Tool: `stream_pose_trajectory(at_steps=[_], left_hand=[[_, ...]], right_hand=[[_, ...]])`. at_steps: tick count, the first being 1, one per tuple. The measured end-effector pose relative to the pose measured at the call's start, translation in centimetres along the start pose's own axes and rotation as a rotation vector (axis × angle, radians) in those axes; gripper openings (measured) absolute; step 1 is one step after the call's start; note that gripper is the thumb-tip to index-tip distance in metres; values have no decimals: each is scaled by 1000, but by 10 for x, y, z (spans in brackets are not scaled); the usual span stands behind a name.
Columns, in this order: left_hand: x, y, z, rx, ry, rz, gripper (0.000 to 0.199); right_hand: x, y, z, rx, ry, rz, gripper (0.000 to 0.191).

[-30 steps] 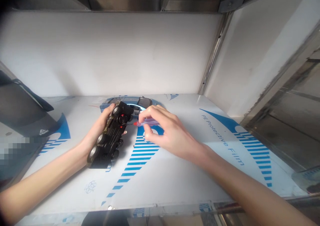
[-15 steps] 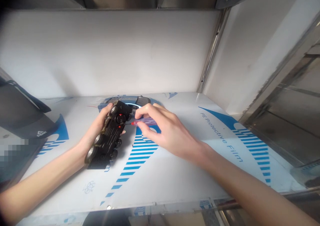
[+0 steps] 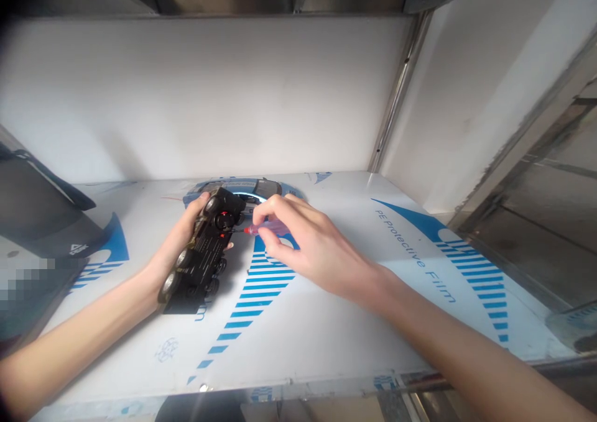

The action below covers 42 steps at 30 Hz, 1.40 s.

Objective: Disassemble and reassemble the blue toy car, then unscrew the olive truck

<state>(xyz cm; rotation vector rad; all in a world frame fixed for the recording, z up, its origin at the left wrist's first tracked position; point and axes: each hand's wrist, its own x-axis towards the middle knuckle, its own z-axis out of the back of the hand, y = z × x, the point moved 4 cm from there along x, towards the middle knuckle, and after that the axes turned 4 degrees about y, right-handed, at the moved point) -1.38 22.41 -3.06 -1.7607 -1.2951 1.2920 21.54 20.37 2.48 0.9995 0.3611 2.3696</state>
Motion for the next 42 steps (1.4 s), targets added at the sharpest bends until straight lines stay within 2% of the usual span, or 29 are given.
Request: stream_pose_trajectory(at_steps=[3,7,10,14,17,22,25,28,32,35,37,39,42], left_hand=[[0,-2,1,59,-31,-37,61],[-1,-3,-3,72,-43,-22,58],[-1,-8,-5,83,-47,-84,55],[1,-9,-7,114,-27,-106,61],[-1,-7,-9,135,-35,-97,61],[-8,-6,-13,142,-67,-84,61],[-9,-6,-12,141,-85,-53,62],[-9,-7,-10,139,-87,-45,62],[-8,-7,-9,119,-84,-70,54],[-5,-6,-8,104,-72,-77,55],[-4,-5,-8,97,-71,-63,56],[-5,-5,-7,99,-89,-53,56],[-6,-5,-7,112,-122,-58,55]], right_hand=[[1,4,1,-23,3,106,21],[3,6,3,-30,-1,148,25],[2,8,5,-46,-26,175,23],[1,12,6,-134,-133,146,8],[-1,16,6,-227,-216,172,13],[-2,17,1,-166,-147,246,18],[-1,14,1,-77,-47,170,16],[-1,11,5,-6,-2,43,17],[1,8,8,103,13,-69,15],[2,5,8,119,-37,-114,8],[1,-2,6,97,-46,-216,21],[0,-8,2,94,-18,-300,24],[-1,-10,-1,166,18,-272,9]])
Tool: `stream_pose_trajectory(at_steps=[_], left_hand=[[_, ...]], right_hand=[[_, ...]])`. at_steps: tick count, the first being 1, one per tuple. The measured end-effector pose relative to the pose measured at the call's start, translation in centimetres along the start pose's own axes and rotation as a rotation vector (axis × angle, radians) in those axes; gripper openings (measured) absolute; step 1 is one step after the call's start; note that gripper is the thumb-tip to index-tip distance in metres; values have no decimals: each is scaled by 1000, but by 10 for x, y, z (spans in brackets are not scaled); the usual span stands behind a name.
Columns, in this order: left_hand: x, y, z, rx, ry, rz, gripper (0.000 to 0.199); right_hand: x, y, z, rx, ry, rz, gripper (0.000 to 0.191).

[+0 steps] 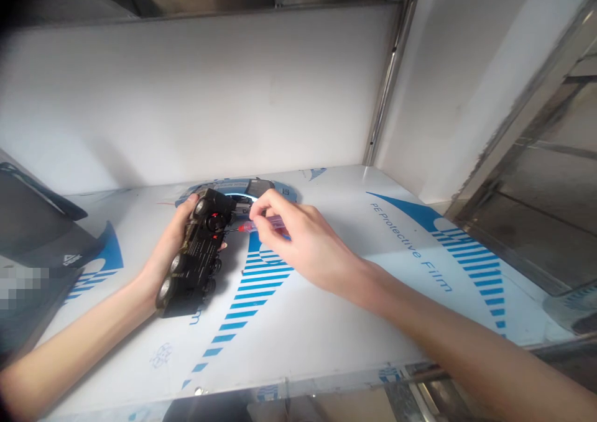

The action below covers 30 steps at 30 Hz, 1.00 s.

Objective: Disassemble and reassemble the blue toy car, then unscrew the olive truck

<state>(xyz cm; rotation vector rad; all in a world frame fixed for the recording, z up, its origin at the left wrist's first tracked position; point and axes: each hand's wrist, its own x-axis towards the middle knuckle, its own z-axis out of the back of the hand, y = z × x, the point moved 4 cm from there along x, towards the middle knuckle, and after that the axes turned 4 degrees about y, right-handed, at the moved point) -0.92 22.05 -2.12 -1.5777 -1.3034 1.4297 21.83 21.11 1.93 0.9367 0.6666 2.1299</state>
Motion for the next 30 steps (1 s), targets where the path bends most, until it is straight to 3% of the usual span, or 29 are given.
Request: stream_pose_trajectory(at_steps=[2,8,11,15,20,26,29,30], left_hand=[[-1,0,0,12,-2,-1,57],[1,-1,4,23,15,-16,64],[1,0,4,10,19,-14,63],[0,1,3,23,52,-9,66],[3,1,9,17,30,5,69],[5,-1,10,12,26,-35,68],[1,-1,6,17,37,-15,68],[0,-1,5,19,41,-13,68]], right_hand=[[0,2,0,38,6,49,4],[1,6,-1,38,-4,97,17],[2,1,-1,96,0,48,3],[3,-7,-3,170,-5,-49,23],[4,-3,-4,129,41,48,4],[3,-2,0,19,14,139,15],[4,-6,0,47,11,67,4],[4,-8,0,56,16,30,10]])
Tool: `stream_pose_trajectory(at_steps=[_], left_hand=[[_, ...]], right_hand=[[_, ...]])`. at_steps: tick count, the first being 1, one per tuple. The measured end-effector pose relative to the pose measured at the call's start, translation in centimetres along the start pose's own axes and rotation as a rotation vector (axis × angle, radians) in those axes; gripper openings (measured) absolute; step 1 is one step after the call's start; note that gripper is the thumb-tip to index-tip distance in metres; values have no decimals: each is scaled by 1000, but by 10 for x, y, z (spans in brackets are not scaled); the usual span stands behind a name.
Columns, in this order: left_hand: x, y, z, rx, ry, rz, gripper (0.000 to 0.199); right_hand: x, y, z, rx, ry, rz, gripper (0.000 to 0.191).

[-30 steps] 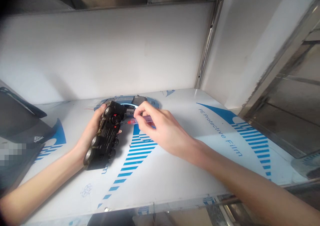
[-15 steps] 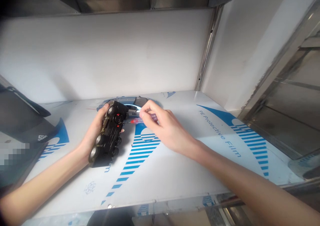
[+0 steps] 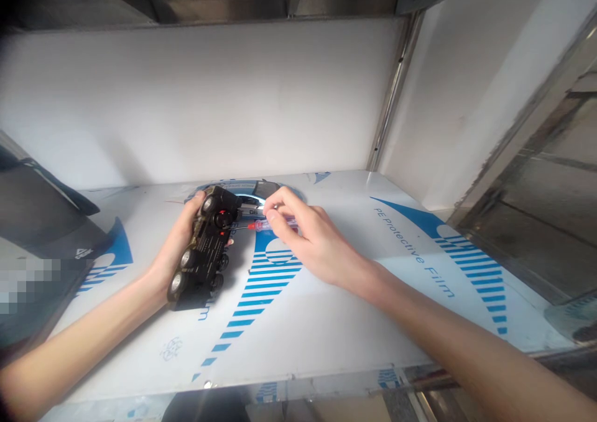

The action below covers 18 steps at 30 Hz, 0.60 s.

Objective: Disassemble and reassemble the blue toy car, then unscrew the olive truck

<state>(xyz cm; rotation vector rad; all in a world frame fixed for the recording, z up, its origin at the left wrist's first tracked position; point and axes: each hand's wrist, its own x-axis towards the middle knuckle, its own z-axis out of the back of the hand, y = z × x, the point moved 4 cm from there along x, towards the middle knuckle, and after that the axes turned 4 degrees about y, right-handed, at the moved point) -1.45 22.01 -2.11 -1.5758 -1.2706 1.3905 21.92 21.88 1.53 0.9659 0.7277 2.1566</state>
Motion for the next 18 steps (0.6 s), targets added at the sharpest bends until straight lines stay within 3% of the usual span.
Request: stream_pose_trajectory(at_steps=[3,6,14,18], left_hand=[[-2,-1,-1,6,2,-11,67],[0,0,1,12,-9,-6,67],[6,-3,2,0,-29,-68,62],[3,-4,1,35,-22,-88,64]], right_hand=[[0,-1,-1,-18,30,-37,15],[-1,3,-1,-65,38,42,11],[-1,9,0,-168,-12,216,23],[-1,2,-1,-96,10,36,14]])
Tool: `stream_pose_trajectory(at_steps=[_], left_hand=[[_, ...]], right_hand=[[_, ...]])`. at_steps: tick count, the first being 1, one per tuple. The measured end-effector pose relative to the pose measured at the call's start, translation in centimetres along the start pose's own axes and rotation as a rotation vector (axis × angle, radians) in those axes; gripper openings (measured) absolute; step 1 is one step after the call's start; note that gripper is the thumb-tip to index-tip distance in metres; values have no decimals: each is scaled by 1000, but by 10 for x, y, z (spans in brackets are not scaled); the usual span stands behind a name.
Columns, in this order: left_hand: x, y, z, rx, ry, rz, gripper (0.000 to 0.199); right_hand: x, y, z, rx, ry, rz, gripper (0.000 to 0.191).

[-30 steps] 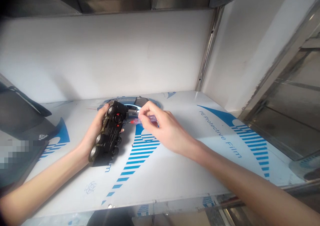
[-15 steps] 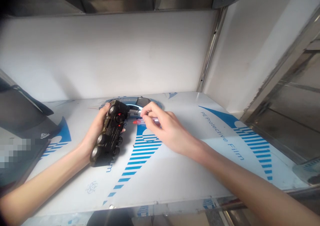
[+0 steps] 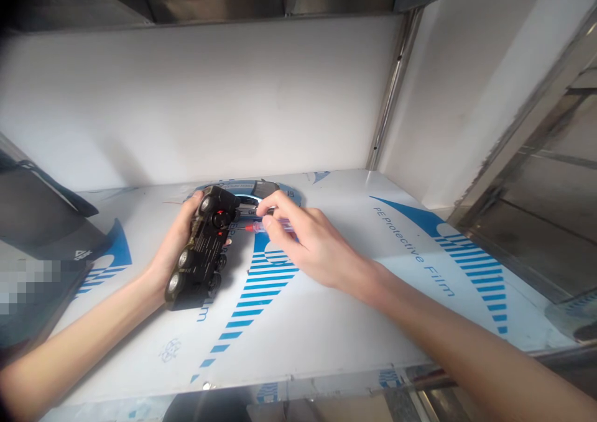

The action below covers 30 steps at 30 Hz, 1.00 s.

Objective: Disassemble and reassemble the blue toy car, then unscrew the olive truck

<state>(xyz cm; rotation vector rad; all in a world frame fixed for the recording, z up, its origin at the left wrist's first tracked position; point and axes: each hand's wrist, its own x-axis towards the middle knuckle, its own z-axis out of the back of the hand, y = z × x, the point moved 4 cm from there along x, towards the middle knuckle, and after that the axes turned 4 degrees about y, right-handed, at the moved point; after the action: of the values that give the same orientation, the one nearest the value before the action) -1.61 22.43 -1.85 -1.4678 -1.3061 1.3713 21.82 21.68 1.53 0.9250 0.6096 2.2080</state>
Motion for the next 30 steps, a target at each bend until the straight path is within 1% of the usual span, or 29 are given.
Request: stream_pose_trajectory(at_steps=[2,3,6,11,16,18,20,22,23,24,25,28,30], left_hand=[[-1,1,-1,-1,20,6,64],[-1,2,0,-4,25,21,65],[1,4,1,-9,16,68,68],[3,2,0,-71,-7,55,62],[3,2,0,-59,32,81,64],[3,2,1,-64,29,83,62],[2,1,0,-72,33,74,59],[2,0,-1,-62,36,63,58],[1,0,-1,-53,35,61,58],[0,0,-1,-43,32,60,59],[0,0,-2,-33,31,66,60],[-1,1,-2,-5,42,89,64],[-1,1,-1,8,44,94,65]], right_hand=[[0,-2,-1,43,14,-72,17],[0,-2,-1,59,16,-75,15],[0,2,0,70,3,-17,10],[0,9,3,32,-45,74,21],[-2,14,4,-2,-71,145,24],[-2,13,5,7,-72,128,16],[-2,11,4,35,-60,60,3],[-2,9,3,62,-42,4,8],[-2,9,3,67,-40,-2,8],[-2,10,3,65,-46,11,5],[-2,11,4,59,-58,39,7],[-3,16,6,17,-88,143,24],[-3,16,7,5,-98,170,25]])
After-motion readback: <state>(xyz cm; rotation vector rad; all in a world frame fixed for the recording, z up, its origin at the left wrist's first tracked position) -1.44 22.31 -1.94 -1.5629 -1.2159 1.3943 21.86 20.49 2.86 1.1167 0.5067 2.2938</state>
